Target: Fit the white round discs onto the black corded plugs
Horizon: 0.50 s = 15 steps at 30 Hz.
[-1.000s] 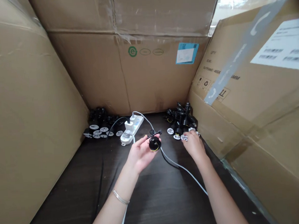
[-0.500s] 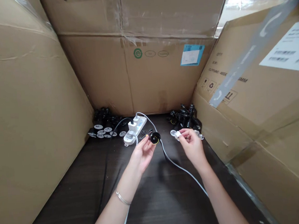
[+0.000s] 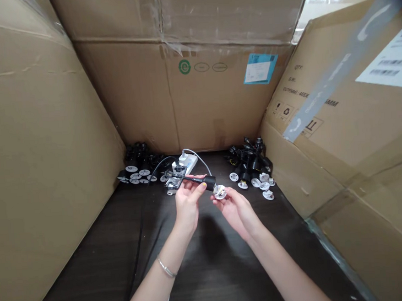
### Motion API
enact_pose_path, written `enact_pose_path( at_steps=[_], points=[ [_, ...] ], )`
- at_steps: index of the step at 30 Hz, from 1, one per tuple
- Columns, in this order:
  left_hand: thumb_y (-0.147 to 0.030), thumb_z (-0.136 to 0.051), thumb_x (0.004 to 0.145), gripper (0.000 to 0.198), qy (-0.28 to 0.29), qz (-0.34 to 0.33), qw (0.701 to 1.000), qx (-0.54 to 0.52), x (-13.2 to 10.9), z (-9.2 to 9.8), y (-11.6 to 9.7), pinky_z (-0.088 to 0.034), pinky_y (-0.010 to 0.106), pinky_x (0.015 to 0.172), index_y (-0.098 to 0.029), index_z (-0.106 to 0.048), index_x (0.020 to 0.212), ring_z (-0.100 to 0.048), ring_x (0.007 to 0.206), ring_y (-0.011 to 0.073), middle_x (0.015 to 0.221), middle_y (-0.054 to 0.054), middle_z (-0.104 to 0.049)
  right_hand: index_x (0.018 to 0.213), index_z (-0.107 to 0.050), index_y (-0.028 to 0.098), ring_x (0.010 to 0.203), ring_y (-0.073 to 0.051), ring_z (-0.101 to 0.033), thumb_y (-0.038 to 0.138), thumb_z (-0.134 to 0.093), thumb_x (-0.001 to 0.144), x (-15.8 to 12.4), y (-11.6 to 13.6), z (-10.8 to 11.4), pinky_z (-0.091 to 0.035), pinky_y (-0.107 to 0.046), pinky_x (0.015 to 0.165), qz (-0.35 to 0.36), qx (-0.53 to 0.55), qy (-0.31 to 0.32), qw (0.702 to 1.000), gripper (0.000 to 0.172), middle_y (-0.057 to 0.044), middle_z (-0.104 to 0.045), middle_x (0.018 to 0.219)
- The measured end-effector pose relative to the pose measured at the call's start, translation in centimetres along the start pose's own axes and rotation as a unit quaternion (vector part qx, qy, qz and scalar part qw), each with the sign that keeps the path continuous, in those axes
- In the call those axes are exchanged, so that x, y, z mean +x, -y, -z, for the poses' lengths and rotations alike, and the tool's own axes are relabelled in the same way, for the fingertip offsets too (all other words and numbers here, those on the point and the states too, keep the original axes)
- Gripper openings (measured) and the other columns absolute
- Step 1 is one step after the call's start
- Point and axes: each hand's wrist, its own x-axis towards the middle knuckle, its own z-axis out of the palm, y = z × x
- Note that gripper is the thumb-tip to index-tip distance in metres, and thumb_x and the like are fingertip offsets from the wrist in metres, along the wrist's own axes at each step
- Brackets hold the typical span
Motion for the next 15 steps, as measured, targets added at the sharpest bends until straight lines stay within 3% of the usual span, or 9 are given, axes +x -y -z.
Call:
enact_pose_path(
  at_steps=[8,15],
  points=[
    [-0.004,-0.071,0.058,0.032,0.002,-0.037,0.999,0.038,-0.7,-0.9,-0.2,-0.045,0.031,0.087,-0.014,-0.059,0.086,-0.061,0.094,0.0196,0.091,0.007,-0.067,0.072,-0.055,0.017,0.076,-0.015,-0.06,0.033,-0.064,0.073,0.1,-0.1,0.6,-0.051,-0.032,0.075,0.099,-0.102,-0.023,0.99,0.018,-0.002,-0.061,0.081],
    [-0.006,-0.071,0.06,0.03,0.013,-0.028,0.999,0.042,-1.2,-1.1,0.4,-0.045,0.03,0.088,-0.015,-0.059,0.086,-0.061,0.094,0.0185,0.091,0.005,-0.066,0.075,-0.052,0.017,0.085,-0.013,-0.056,0.035,-0.058,0.078,-0.2,-0.8,0.6,-0.048,-0.03,0.079,0.241,-0.266,-0.065,0.931,0.019,-0.004,-0.051,0.096]
  ],
)
